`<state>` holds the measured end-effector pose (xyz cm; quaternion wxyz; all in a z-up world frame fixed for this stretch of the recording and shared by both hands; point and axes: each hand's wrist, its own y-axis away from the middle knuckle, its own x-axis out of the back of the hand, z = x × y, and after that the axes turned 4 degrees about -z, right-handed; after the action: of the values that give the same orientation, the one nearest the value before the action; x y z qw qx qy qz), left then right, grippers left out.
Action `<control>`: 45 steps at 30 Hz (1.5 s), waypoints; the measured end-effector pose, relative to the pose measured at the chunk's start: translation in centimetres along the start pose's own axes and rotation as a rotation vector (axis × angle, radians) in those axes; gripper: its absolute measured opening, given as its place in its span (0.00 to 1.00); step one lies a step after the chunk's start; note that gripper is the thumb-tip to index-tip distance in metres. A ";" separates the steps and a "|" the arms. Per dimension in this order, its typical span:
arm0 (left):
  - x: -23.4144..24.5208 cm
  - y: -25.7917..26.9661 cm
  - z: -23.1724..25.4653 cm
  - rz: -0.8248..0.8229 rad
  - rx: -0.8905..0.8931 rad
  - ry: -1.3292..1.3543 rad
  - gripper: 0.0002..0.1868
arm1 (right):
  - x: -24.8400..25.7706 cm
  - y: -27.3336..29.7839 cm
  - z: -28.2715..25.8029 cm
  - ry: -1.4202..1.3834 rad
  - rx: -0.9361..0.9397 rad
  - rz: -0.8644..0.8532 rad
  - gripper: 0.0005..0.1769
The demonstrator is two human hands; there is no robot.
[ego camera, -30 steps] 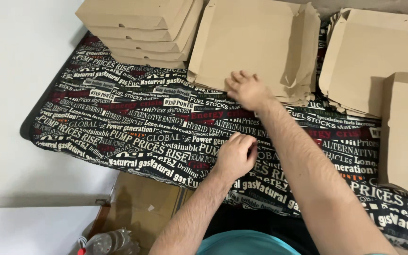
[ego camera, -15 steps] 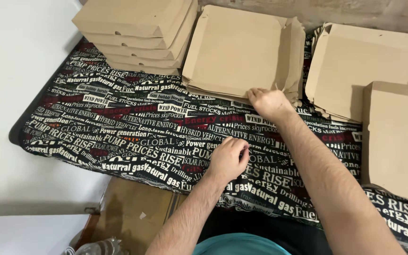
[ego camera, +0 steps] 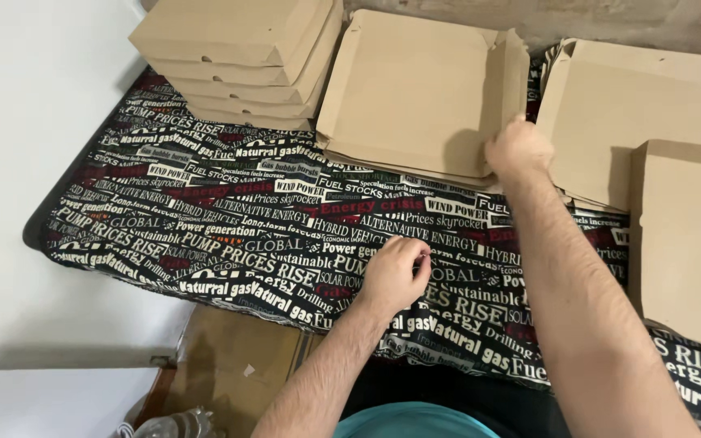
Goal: The person folds several cardboard pizza boxes by hand on a table, including folding in the sides and securing the flaps, then places the finished boxes onto a stack.
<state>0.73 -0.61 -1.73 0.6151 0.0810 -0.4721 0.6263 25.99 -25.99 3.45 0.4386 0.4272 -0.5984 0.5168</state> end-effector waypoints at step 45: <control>1.9 -0.3 0.9 -0.020 -0.040 -0.011 0.03 | 10.9 9.4 -2.2 0.094 0.488 -0.352 0.39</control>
<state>0.14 0.02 0.25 0.6203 0.0765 -0.4871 0.6101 14.38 -23.48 11.89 0.4331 0.5928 -0.3524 0.5804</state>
